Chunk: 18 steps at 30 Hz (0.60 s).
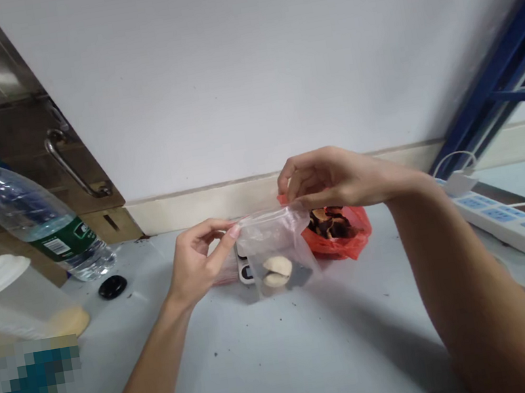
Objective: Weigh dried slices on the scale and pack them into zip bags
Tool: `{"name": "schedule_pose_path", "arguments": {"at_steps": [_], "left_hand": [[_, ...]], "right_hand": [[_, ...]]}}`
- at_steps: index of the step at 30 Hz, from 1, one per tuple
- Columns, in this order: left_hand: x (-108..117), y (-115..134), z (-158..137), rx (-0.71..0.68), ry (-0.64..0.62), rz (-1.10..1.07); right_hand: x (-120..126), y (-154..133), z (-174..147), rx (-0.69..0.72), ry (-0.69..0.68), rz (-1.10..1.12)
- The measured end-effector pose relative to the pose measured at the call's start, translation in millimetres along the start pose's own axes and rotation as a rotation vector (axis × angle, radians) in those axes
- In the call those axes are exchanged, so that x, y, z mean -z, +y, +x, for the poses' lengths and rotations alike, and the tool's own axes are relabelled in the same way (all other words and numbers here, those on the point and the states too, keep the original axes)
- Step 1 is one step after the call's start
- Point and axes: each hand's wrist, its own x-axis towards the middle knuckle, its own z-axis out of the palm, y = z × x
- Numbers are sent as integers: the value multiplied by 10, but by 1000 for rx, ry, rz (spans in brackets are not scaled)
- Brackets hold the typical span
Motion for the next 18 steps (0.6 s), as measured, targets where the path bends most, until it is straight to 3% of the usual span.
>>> {"name": "schedule_pose_path", "arguments": {"at_steps": [8,12,18], "left_hand": [[-52,13,-57,-234,1,186],[-59,25,-78,-262,-21,256],[-57,60,-86,-271,-53,300]], "right_hand": [[-305,-108,165,114,-7,-255],[-453,-141,255,126,-27,-277],[-489,-130,227,130,-59,-422]]}}
